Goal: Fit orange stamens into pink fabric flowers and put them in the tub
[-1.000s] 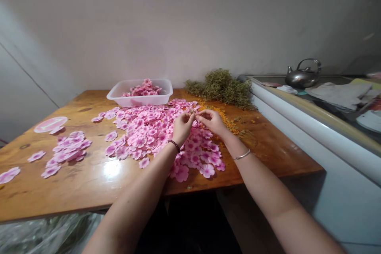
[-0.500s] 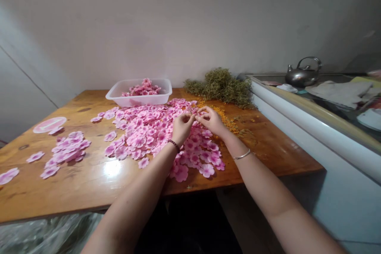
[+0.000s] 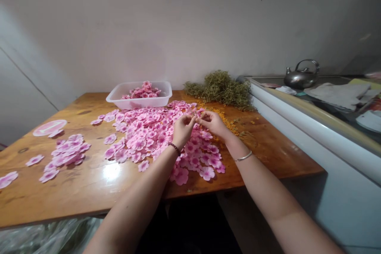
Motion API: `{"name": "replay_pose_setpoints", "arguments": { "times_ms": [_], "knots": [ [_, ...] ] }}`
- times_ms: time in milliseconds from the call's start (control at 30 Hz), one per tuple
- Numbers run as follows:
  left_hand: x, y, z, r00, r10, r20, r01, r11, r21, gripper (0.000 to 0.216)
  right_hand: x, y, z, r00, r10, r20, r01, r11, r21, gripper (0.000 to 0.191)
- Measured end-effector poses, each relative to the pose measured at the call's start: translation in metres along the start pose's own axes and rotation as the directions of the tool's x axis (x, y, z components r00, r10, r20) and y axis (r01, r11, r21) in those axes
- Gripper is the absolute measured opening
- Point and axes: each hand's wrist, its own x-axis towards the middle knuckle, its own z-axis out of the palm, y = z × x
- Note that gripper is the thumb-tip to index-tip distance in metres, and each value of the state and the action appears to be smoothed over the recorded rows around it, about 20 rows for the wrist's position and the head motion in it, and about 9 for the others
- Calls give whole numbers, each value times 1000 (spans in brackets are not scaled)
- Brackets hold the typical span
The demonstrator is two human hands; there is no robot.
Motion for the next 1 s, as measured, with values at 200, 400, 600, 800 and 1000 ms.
{"name": "replay_pose_setpoints", "arguments": {
  "times_ms": [200,400,600,800,1000],
  "knots": [
    [-2,2,0,999,-25,48,28,998,-57,31,-7,-7,-2,981,123,151,-149,974,169,47],
    [1,6,-7,997,-8,81,9,1000,-2,27,-6,-17,-9,959,269,93,-283,874,394,32],
    [18,19,-39,933,86,-350,19,958,287,19,5,-17,-21,915,351,-197,-221,848,482,32],
    [42,30,-78,889,108,-446,6,969,247,19,7,-13,-30,903,316,-291,-167,882,440,27],
    [27,20,-109,997,35,-71,35,611,791,17,8,2,-35,920,148,-362,-141,989,45,48]
  ]
}}
